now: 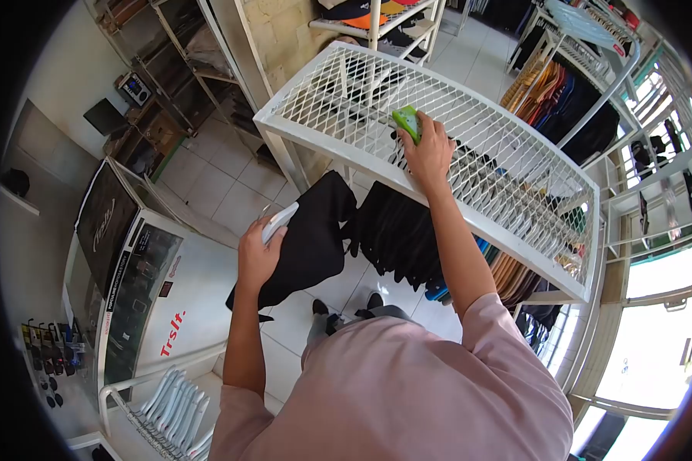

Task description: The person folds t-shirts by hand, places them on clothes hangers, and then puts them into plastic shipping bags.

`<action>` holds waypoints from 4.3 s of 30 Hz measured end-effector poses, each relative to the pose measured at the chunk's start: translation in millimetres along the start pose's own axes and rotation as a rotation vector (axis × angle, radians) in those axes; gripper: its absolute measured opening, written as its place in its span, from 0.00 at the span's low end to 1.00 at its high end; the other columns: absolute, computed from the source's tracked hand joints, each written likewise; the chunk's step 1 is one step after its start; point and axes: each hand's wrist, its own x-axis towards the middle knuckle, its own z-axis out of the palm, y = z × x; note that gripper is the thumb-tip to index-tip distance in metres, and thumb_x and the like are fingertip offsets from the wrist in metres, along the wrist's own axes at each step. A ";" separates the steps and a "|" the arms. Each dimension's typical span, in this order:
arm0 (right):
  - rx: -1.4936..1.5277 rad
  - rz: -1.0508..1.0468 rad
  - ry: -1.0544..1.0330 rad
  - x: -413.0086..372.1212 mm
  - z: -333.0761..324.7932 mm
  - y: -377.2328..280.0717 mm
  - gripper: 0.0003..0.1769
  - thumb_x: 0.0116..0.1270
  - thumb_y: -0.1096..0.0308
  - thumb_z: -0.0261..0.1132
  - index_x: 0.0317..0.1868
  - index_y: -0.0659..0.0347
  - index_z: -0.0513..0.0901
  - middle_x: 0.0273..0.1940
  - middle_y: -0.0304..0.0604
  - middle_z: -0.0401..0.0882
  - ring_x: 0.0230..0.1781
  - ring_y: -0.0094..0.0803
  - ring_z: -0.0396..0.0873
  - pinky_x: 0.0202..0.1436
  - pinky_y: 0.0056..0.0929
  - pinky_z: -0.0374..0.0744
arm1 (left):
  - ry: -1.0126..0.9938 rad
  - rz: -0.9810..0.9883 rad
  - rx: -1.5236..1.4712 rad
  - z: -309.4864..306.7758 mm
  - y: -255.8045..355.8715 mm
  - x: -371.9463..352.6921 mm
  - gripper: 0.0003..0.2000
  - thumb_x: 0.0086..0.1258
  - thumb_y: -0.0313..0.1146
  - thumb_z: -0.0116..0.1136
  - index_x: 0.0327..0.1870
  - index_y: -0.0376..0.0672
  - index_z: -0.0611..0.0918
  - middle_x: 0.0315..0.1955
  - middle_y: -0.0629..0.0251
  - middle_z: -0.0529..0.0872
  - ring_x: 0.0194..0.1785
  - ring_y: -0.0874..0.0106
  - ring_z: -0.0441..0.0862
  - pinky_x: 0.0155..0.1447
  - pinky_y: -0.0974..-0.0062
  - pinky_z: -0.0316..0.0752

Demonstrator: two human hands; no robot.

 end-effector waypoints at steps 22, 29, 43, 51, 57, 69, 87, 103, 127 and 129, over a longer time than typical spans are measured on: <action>0.872 0.733 -0.660 -313.6 180.9 -73.5 0.37 0.69 0.55 0.82 0.69 0.71 0.80 0.50 0.49 0.90 0.48 0.33 0.89 0.55 0.34 0.87 | -0.643 -0.357 -0.971 184.8 -101.8 125.8 0.33 0.78 0.21 0.67 0.84 0.36 0.71 0.65 0.60 0.87 0.62 0.75 0.87 0.66 0.75 0.81; 0.782 0.718 -0.496 -254.2 217.1 -74.7 0.30 0.71 0.63 0.82 0.65 0.72 0.81 0.44 0.40 0.86 0.40 0.23 0.81 0.46 0.28 0.83 | -0.593 -0.070 -0.746 217.4 -129.4 141.0 0.29 0.85 0.33 0.64 0.81 0.34 0.73 0.70 0.57 0.84 0.72 0.70 0.81 0.74 0.72 0.75; 0.587 0.595 -0.370 -182.3 213.9 -56.3 0.25 0.71 0.65 0.78 0.62 0.69 0.85 0.43 0.51 0.92 0.40 0.35 0.92 0.45 0.36 0.86 | -0.722 -0.148 -0.696 197.9 -144.3 139.6 0.22 0.86 0.34 0.63 0.76 0.37 0.80 0.59 0.58 0.91 0.58 0.72 0.88 0.64 0.72 0.81; 0.661 0.581 -0.301 -168.6 218.4 -47.2 0.24 0.74 0.64 0.76 0.63 0.70 0.84 0.45 0.49 0.91 0.39 0.31 0.86 0.47 0.33 0.84 | -0.670 -0.094 -0.812 224.9 -145.2 150.5 0.22 0.82 0.29 0.66 0.75 0.39 0.81 0.59 0.57 0.91 0.60 0.71 0.88 0.65 0.71 0.81; 0.444 0.566 -0.261 -172.5 219.8 -40.0 0.25 0.71 0.65 0.77 0.65 0.67 0.85 0.50 0.53 0.92 0.43 0.43 0.91 0.51 0.37 0.87 | -0.679 -0.187 -0.795 253.4 -146.0 147.8 0.26 0.80 0.26 0.67 0.78 0.41 0.78 0.61 0.55 0.90 0.61 0.70 0.88 0.65 0.70 0.81; -0.053 0.442 0.113 -224.7 158.6 -20.9 0.29 0.68 0.73 0.71 0.70 0.61 0.83 0.57 0.58 0.77 0.57 0.56 0.80 0.61 0.50 0.82 | -0.788 -0.071 -0.713 285.2 -104.3 123.9 0.32 0.76 0.23 0.71 0.81 0.45 0.77 0.52 0.60 0.90 0.51 0.75 0.86 0.59 0.74 0.81; 0.081 0.101 0.509 -146.1 3.6 -88.1 0.20 0.61 0.84 0.71 0.54 0.61 0.91 0.46 0.48 0.82 0.42 0.43 0.86 0.45 0.37 0.86 | -0.266 0.502 -0.456 113.1 0.4 111.3 0.12 0.78 0.31 0.69 0.57 0.39 0.91 0.43 0.56 0.92 0.48 0.55 0.88 0.56 0.60 0.82; -0.145 0.166 0.455 -79.9 -59.6 15.9 0.29 0.68 0.68 0.76 0.70 0.54 0.85 0.63 0.60 0.80 0.63 0.62 0.80 0.65 0.56 0.79 | -0.341 0.714 -0.447 128.1 115.8 129.3 0.09 0.79 0.33 0.69 0.51 0.37 0.92 0.42 0.55 0.93 0.49 0.56 0.90 0.56 0.59 0.82; -0.304 0.625 0.906 -353.6 -315.5 266.6 0.20 0.69 0.68 0.76 0.60 0.60 0.89 0.55 0.54 0.87 0.57 0.53 0.86 0.62 0.46 0.82 | -1.135 0.929 -0.476 370.8 389.2 -150.9 0.10 0.77 0.30 0.69 0.54 0.36 0.91 0.41 0.53 0.92 0.42 0.61 0.93 0.48 0.65 0.84; -0.216 0.910 0.803 -432.9 -305.5 303.1 0.18 0.70 0.68 0.76 0.59 0.59 0.89 0.53 0.54 0.86 0.54 0.54 0.87 0.58 0.45 0.85 | -1.330 0.876 -0.433 409.5 379.0 -190.3 0.12 0.76 0.31 0.70 0.54 0.36 0.91 0.43 0.53 0.92 0.42 0.60 0.93 0.48 0.66 0.85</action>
